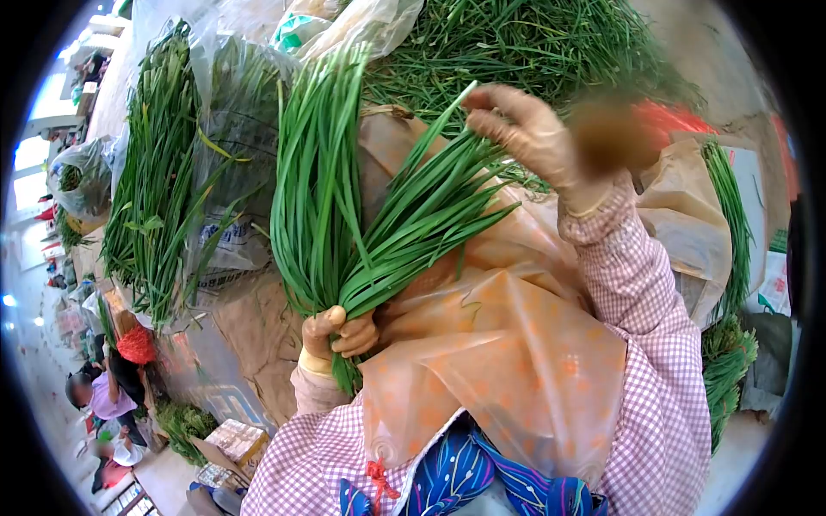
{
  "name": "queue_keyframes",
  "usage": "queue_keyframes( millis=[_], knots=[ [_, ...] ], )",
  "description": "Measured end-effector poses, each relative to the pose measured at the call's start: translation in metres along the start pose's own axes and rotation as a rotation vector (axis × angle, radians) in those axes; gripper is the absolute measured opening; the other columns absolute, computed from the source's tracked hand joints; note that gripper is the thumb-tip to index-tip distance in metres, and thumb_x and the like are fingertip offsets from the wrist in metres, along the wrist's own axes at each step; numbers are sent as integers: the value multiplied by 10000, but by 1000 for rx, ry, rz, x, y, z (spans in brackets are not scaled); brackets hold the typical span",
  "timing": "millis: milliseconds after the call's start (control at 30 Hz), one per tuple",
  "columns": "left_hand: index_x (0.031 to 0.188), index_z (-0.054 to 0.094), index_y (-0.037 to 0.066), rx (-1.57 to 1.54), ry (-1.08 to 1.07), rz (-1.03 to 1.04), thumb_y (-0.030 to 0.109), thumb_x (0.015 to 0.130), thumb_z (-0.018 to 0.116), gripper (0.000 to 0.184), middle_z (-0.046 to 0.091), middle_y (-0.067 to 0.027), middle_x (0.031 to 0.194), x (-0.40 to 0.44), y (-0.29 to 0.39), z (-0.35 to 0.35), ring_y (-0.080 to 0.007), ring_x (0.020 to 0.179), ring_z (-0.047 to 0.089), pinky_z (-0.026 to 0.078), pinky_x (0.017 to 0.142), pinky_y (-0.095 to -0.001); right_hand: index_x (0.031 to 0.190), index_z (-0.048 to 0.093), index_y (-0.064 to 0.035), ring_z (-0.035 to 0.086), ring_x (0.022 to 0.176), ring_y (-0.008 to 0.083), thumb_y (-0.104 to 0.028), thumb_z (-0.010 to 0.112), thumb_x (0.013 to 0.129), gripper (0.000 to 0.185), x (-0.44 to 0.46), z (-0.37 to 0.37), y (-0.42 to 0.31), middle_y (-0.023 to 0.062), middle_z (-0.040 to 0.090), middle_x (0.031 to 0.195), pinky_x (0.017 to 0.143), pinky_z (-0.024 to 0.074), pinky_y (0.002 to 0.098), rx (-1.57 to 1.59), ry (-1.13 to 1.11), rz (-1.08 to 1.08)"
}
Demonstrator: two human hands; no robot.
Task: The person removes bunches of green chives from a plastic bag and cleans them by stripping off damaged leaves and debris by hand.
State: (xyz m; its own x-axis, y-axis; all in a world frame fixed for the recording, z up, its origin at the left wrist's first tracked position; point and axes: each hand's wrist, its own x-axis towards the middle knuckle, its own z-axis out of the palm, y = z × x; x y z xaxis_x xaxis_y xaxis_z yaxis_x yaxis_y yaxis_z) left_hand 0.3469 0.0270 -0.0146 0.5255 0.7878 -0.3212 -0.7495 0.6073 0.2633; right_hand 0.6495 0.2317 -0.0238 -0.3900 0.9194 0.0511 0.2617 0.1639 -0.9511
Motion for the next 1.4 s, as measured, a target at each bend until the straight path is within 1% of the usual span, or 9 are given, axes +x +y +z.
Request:
queue_keyframes(
  millis=[167, 433, 633, 767, 967, 1100, 1167, 1233, 1400],
  knots=[
    [1236, 409, -80, 46, 55, -15, 235, 857, 598, 528, 439, 12, 637, -16, 14, 6, -46, 382, 306, 281, 355, -200, 946, 654, -19, 584, 759, 103, -316, 629, 905, 302, -14, -23, -39, 32, 652, 784, 676, 475, 252, 78, -145, 301],
    [1124, 494, -122, 469, 228, -63, 324, 795, 672, 582, 491, -25, 590, -2, 25, 13, -73, 336, 318, 236, 323, -223, 917, 621, 4, 586, 765, 97, -44, 712, 815, 145, -73, -6, 2, 38, 648, 848, 691, 493, 243, -42, 87, -35],
    [1145, 491, -98, 931, 323, 32, 278, 772, 665, 558, 507, -33, 647, -4, 29, 10, -91, 400, 338, 255, 378, -238, 928, 628, 3, 624, 826, 143, 3, 669, 830, 106, -71, -2, 0, 72, 656, 876, 738, 530, 270, 590, 212, 295],
    [1149, 502, -74, 1305, 344, 60, 236, 756, 659, 524, 523, -38, 696, -8, 33, 11, -105, 452, 357, 269, 422, -251, 929, 631, -1, 612, 836, 131, -2, 662, 838, 96, -60, -1, -11, 55, 646, 916, 747, 517, 261, -153, 74, -59],
    [1155, 517, -37, 1704, 345, 52, 171, 733, 650, 489, 546, -44, 768, -17, 40, 12, -126, 529, 385, 289, 487, -271, 998, 611, -38, 600, 849, 96, 23, 659, 835, 180, -41, -29, -28, 26, 649, 935, 756, 504, 231, 618, 278, 17],
    [1159, 527, -13, 1821, 326, 51, 129, 718, 644, 478, 561, -48, 817, -16, 41, 10, -139, 581, 404, 303, 531, -284, 936, 605, -1, 622, 804, 120, -15, 652, 856, 94, -48, -5, -45, 15, 652, 893, 707, 517, 251, -94, 123, -245],
    [1161, 533, -1, 1869, 313, 51, 107, 710, 641, 477, 569, -50, 841, -17, 42, 9, -146, 607, 414, 310, 553, -291, 943, 616, -20, 642, 778, 147, -24, 666, 845, 110, -48, 0, -54, 33, 656, 886, 679, 529, 260, -6, 80, -347],
    [1163, 538, 11, 1906, 309, 52, 86, 702, 638, 478, 576, -52, 866, -19, 42, 9, -153, 633, 423, 317, 575, -297, 952, 633, -43, 656, 749, 173, -57, 675, 844, 117, -45, -12, -69, 50, 658, 884, 654, 544, 276, 690, 173, -43],
    [1168, 551, 42, 1965, 296, 73, 32, 683, 631, 492, 596, -57, 926, -20, 41, 2, -171, 698, 447, 334, 630, -314, 1039, 622, -28, 656, 807, 207, -95, 651, 870, 183, -33, -145, -1, 88, 663, 888, 704, 547, 286, 934, 783, 21]
  ],
)
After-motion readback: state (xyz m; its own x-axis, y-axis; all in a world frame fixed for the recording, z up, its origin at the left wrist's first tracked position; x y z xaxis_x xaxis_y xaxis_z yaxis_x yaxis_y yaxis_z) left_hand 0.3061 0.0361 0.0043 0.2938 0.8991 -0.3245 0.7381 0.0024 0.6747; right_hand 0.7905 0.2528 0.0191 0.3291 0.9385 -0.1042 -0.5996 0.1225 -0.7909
